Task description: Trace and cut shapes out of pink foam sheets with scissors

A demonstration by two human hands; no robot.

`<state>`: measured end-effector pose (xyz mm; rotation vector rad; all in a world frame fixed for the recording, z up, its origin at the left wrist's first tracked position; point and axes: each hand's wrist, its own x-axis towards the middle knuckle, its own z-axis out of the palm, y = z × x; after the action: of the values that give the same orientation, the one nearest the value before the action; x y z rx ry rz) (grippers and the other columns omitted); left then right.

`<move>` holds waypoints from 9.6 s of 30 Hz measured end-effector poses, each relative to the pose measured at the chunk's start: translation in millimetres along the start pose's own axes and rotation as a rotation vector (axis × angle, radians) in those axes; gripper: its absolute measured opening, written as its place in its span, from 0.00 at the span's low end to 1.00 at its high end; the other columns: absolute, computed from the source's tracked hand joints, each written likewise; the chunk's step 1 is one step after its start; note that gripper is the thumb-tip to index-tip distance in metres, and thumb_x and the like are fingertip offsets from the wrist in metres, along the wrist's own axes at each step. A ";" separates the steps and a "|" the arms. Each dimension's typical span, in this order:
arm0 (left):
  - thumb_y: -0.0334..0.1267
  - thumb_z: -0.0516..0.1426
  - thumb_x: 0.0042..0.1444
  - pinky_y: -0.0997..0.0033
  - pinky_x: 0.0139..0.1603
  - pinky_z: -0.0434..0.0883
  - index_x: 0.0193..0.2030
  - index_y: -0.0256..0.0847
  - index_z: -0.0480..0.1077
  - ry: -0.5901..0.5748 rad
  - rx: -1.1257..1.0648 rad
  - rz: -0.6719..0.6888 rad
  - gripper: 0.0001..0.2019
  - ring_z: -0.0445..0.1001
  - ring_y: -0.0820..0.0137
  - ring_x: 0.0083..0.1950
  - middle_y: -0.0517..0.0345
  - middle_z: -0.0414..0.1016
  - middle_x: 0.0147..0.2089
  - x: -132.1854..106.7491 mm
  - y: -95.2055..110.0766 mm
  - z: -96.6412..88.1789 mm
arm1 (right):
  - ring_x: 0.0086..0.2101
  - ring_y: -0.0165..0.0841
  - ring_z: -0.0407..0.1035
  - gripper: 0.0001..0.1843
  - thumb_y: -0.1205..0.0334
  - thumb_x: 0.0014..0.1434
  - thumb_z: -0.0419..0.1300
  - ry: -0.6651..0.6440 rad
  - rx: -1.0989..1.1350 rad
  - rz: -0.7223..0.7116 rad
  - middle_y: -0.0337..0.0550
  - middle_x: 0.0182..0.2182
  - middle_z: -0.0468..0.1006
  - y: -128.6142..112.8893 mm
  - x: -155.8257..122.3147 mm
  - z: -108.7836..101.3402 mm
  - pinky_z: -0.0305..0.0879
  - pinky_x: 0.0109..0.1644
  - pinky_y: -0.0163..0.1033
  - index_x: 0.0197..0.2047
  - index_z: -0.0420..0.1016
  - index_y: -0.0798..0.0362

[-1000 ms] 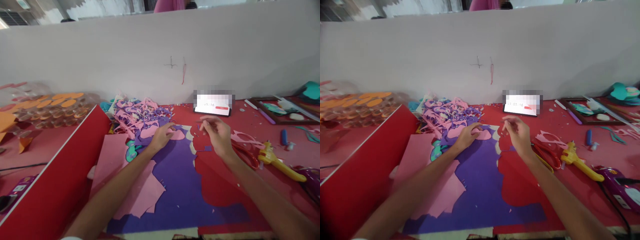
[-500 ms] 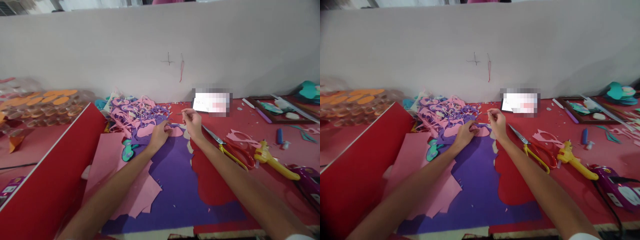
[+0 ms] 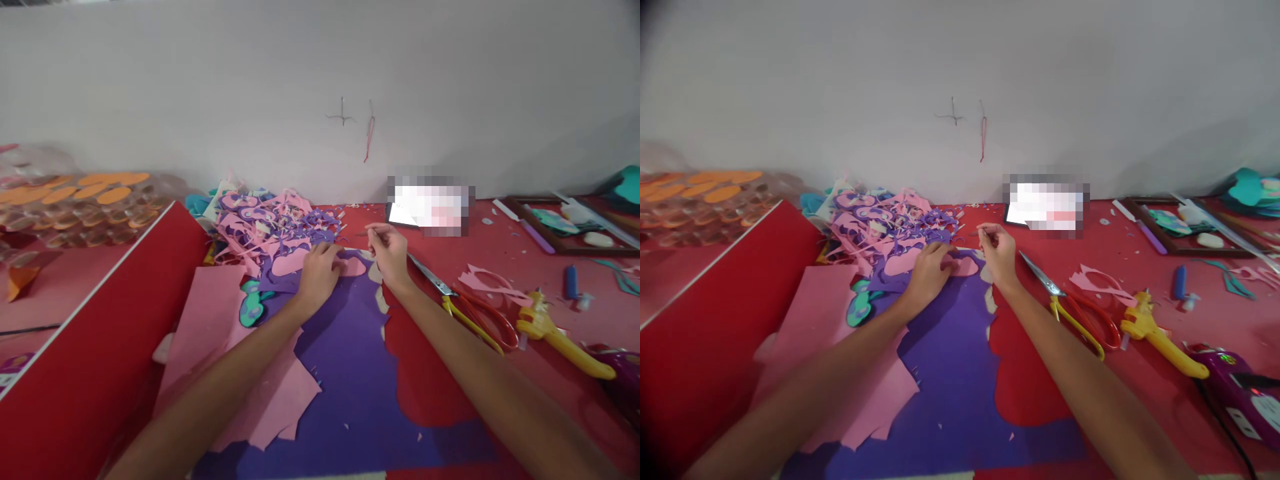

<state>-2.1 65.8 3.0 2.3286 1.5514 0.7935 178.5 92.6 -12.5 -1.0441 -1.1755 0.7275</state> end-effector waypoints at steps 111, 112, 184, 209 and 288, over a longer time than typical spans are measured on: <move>0.33 0.49 0.70 0.56 0.47 0.73 0.60 0.28 0.70 -0.270 0.674 0.300 0.17 0.73 0.52 0.55 0.36 0.74 0.55 -32.8 46.2 -5.3 | 0.29 0.36 0.71 0.02 0.60 0.51 0.56 -0.188 -0.410 -0.054 0.40 0.27 0.76 -9.9 -5.5 5.9 0.67 0.35 0.40 0.28 0.66 0.47; 0.33 0.49 0.70 0.54 0.51 0.72 0.59 0.28 0.70 -0.265 0.672 0.327 0.17 0.73 0.52 0.56 0.36 0.74 0.55 -32.3 45.2 -4.8 | 0.29 0.36 0.70 0.02 0.60 0.51 0.56 -0.197 -0.415 -0.063 0.40 0.27 0.76 -11.4 -5.6 6.2 0.67 0.35 0.40 0.28 0.65 0.47; 0.41 0.50 0.72 0.58 0.55 0.67 0.66 0.37 0.65 -0.182 0.502 0.442 0.20 0.69 0.58 0.61 0.44 0.70 0.66 -26.5 21.7 -3.6 | 0.29 0.37 0.77 0.09 0.55 0.60 0.59 -0.240 -0.550 -0.058 0.44 0.29 0.83 -21.3 -28.0 -25.9 0.70 0.36 0.39 0.35 0.77 0.50; 0.42 0.49 0.72 0.58 0.49 0.66 0.65 0.40 0.67 -0.174 0.506 0.455 0.19 0.70 0.59 0.55 0.49 0.73 0.62 -24.2 21.4 -6.8 | 0.22 0.31 0.67 0.03 0.62 0.52 0.58 -0.194 -0.586 -0.042 0.35 0.20 0.73 -27.6 -31.7 -29.8 0.61 0.31 0.36 0.29 0.72 0.50; 0.25 0.47 0.61 0.66 0.52 0.72 0.49 0.43 0.78 -0.383 0.157 0.431 0.21 0.78 0.65 0.52 0.52 0.82 0.51 2.4 -4.3 -35.9 | 0.23 0.33 0.66 0.06 0.60 0.53 0.58 -0.228 -0.455 0.030 0.38 0.21 0.72 -32.7 -32.6 -32.3 0.62 0.29 0.38 0.26 0.71 0.50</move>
<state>-24.6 66.1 31.3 2.7690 0.9996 0.2748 199.2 42.8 4.1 -1.3825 -1.5715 0.6267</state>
